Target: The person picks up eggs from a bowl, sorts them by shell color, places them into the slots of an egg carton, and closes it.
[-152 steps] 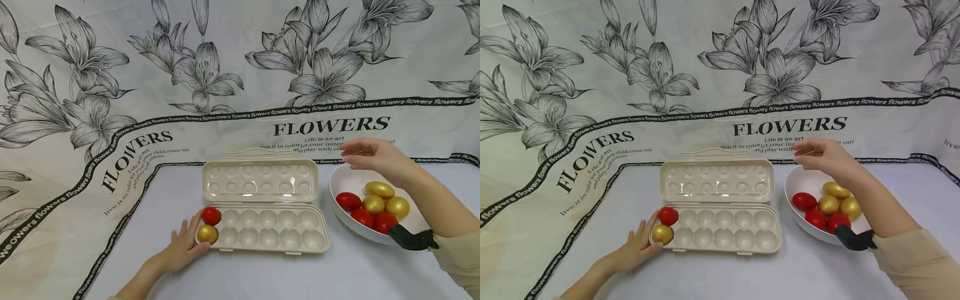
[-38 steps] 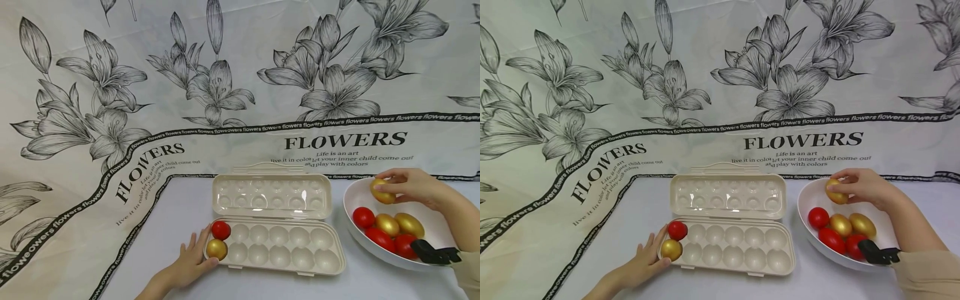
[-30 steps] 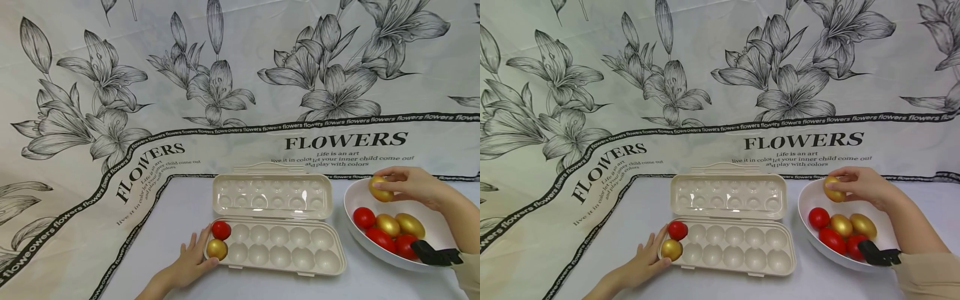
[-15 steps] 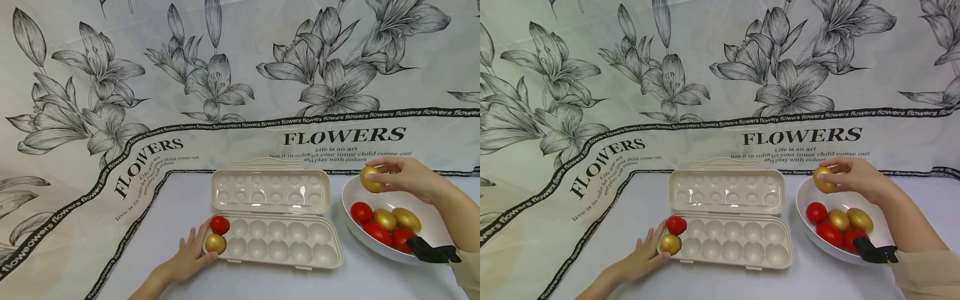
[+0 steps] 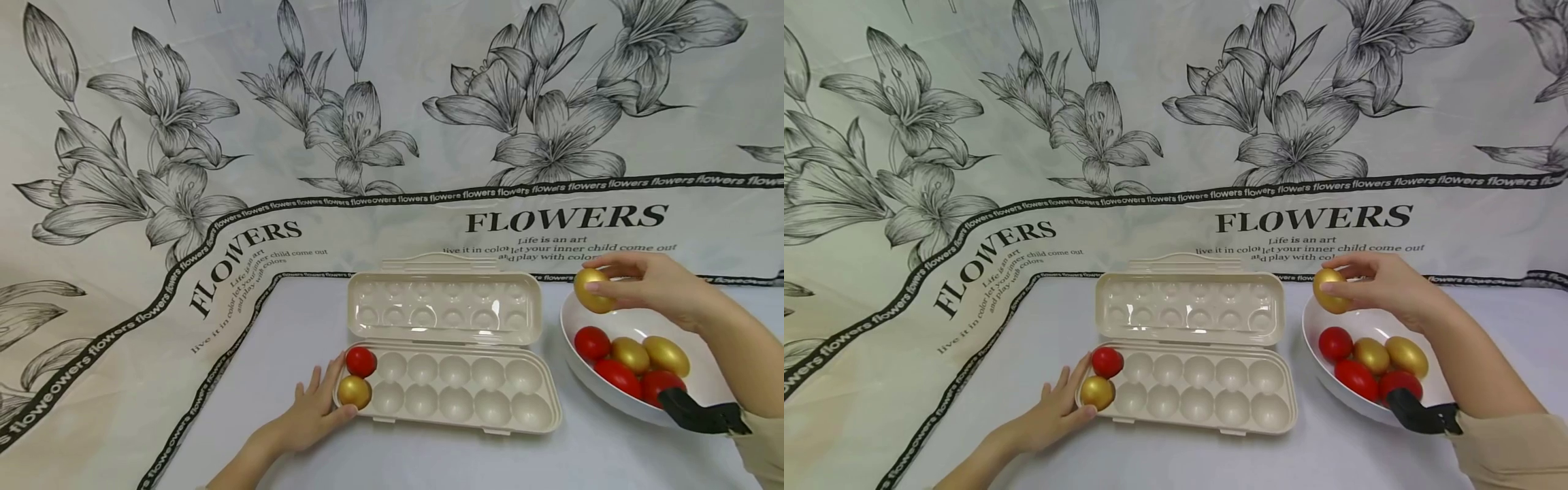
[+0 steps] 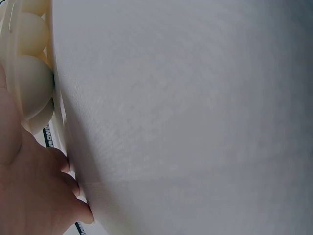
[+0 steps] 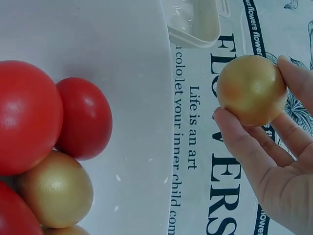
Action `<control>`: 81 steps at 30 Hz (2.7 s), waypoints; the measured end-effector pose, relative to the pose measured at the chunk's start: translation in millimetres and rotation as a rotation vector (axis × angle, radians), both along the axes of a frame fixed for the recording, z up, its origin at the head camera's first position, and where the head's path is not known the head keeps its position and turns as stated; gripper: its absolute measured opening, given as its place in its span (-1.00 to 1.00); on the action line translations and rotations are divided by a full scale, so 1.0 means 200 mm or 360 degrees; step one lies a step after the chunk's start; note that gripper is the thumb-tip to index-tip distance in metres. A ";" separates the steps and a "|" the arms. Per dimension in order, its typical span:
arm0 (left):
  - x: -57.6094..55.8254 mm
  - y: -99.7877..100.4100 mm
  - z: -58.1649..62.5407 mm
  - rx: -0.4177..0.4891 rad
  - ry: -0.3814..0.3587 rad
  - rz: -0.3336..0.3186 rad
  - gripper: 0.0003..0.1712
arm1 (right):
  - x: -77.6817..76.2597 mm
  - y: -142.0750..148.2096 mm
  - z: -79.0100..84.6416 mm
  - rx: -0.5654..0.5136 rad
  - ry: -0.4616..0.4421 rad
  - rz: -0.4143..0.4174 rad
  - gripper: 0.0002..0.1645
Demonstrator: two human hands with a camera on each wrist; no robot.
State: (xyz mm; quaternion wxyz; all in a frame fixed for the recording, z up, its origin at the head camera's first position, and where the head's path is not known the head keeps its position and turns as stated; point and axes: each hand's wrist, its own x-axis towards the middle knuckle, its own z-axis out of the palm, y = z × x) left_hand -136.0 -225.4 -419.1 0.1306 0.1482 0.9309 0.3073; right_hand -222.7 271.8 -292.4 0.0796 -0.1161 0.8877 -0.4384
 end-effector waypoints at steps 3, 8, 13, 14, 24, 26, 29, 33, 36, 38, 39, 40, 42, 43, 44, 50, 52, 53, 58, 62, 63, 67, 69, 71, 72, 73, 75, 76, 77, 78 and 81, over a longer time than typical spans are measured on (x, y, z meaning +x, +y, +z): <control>0.00 0.00 0.00 0.0012 0.0008 -0.0001 -0.01 | 0.01 -0.01 0.01 0.0005 0.0014 0.0007 -0.43; 0.00 0.00 0.00 0.0021 0.0002 -0.0001 -0.01 | 0.01 -0.04 0.01 -0.0002 0.0035 0.0013 -0.44; 0.00 0.00 0.00 0.0018 0.0000 -0.0006 -0.02 | 0.03 -0.07 0.01 0.0010 0.0052 0.0022 -0.44; 0.00 0.00 0.00 0.0019 0.0001 -0.0007 -0.02 | 0.03 -0.08 0.01 0.0010 0.0055 0.0029 -0.44; 0.00 0.00 0.00 0.0003 0.0003 0.0000 -0.01 | 0.07 -0.18 0.04 -0.0017 0.0083 0.0096 -0.43; 0.00 0.00 0.00 0.0005 0.0004 0.0000 -0.02 | 0.07 -0.20 0.05 -0.0029 0.0084 0.0104 -0.43; 0.00 0.00 0.00 0.0008 0.0007 0.0001 -0.02 | 0.08 -0.22 0.05 -0.0044 0.0082 0.0116 -0.43; 0.00 0.00 0.00 0.0002 0.0004 0.0006 -0.01 | 0.09 -0.25 0.05 -0.0062 0.0072 0.0131 -0.44; 0.00 -0.01 -0.01 0.0000 0.0006 0.0008 0.00 | 0.10 -0.28 0.05 -0.0074 0.0056 0.0143 -0.44; 0.00 -0.01 -0.01 0.0002 0.0011 0.0008 0.00 | 0.11 -0.30 0.04 -0.0103 0.0042 0.0155 -0.44; 0.00 -0.01 -0.01 0.0002 0.0013 0.0007 0.00 | 0.12 -0.31 0.04 -0.0122 0.0040 0.0165 -0.45; 0.00 -0.01 -0.01 -0.0003 0.0014 0.0005 0.01 | 0.12 -0.33 0.04 -0.0137 0.0041 0.0176 -0.45; 0.00 -0.01 -0.02 -0.0011 0.0019 0.0000 0.00 | 0.12 -0.35 0.03 -0.0164 0.0044 0.0201 -0.47; -0.01 -0.01 -0.02 -0.0013 0.0020 -0.0002 0.00 | 0.13 -0.37 0.02 -0.0179 0.0042 0.0212 -0.47; -0.01 -0.01 -0.02 -0.0015 0.0024 -0.0005 0.00 | 0.13 -0.38 0.02 -0.0184 0.0043 0.0222 -0.47; -0.01 -0.01 -0.02 -0.0011 0.0032 -0.0018 -0.01 | 0.16 -0.46 -0.02 -0.0233 0.0007 0.0247 -0.42; -0.01 -0.01 -0.02 -0.0009 0.0023 -0.0018 -0.01 | 0.17 -0.49 -0.04 -0.0296 0.0009 0.0290 -0.43; -0.01 -0.01 -0.02 -0.0009 0.0021 -0.0018 -0.01 | 0.18 -0.50 -0.05 -0.0325 0.0005 0.0317 -0.43; -0.01 -0.01 -0.02 -0.0004 0.0016 -0.0018 -0.01 | 0.20 -0.57 -0.11 -0.0396 -0.0020 0.0425 -0.43; -0.01 -0.01 -0.02 -0.0003 0.0015 -0.0017 -0.01 | 0.21 -0.62 -0.14 -0.0404 -0.0019 0.0472 -0.43; -0.01 -0.01 -0.02 -0.0005 0.0016 -0.0018 -0.01 | 0.21 -0.63 -0.14 -0.0407 -0.0019 0.0477 -0.43; -0.01 -0.02 -0.02 -0.0009 0.0019 -0.0017 -0.01 | 0.22 -0.69 -0.16 -0.0452 -0.0035 0.0498 -0.44; -0.02 -0.02 -0.03 -0.0007 0.0024 -0.0019 -0.01 | 0.22 -0.72 -0.17 -0.0479 -0.0045 0.0513 -0.44; -0.01 -0.02 -0.02 -0.0004 0.0026 -0.0020 -0.01 | 0.23 -0.76 -0.18 -0.0499 -0.0060 0.0521 -0.45; -0.01 -0.02 -0.02 -0.0004 0.0025 -0.0021 -0.01 | 0.23 -0.78 -0.19 -0.0504 -0.0063 0.0531 -0.46; -0.01 -0.01 -0.02 0.0000 0.0028 -0.0021 -0.02 | 0.23 -0.80 -0.20 -0.0498 -0.0059 0.0541 -0.47; -0.01 -0.01 -0.02 0.0007 0.0026 -0.0021 -0.02 | 0.23 -0.84 -0.21 -0.0490 -0.0072 0.0550 -0.48; -0.01 -0.01 -0.02 0.0008 0.0021 -0.0022 -0.02 | 0.23 -0.86 -0.22 -0.0493 -0.0076 0.0560 -0.48; -0.01 -0.01 -0.02 0.0010 0.0014 -0.0021 -0.02 | 0.23 -0.88 -0.23 -0.0489 -0.0085 0.0567 -0.48; -0.01 -0.01 -0.02 0.0008 0.0010 -0.0020 -0.02 | 0.23 -0.90 -0.24 -0.0482 -0.0093 0.0573 -0.48; -0.01 -0.01 -0.01 0.0012 0.0004 -0.0013 -0.01 | 0.24 -0.95 -0.26 -0.0479 -0.0100 0.0591 -0.49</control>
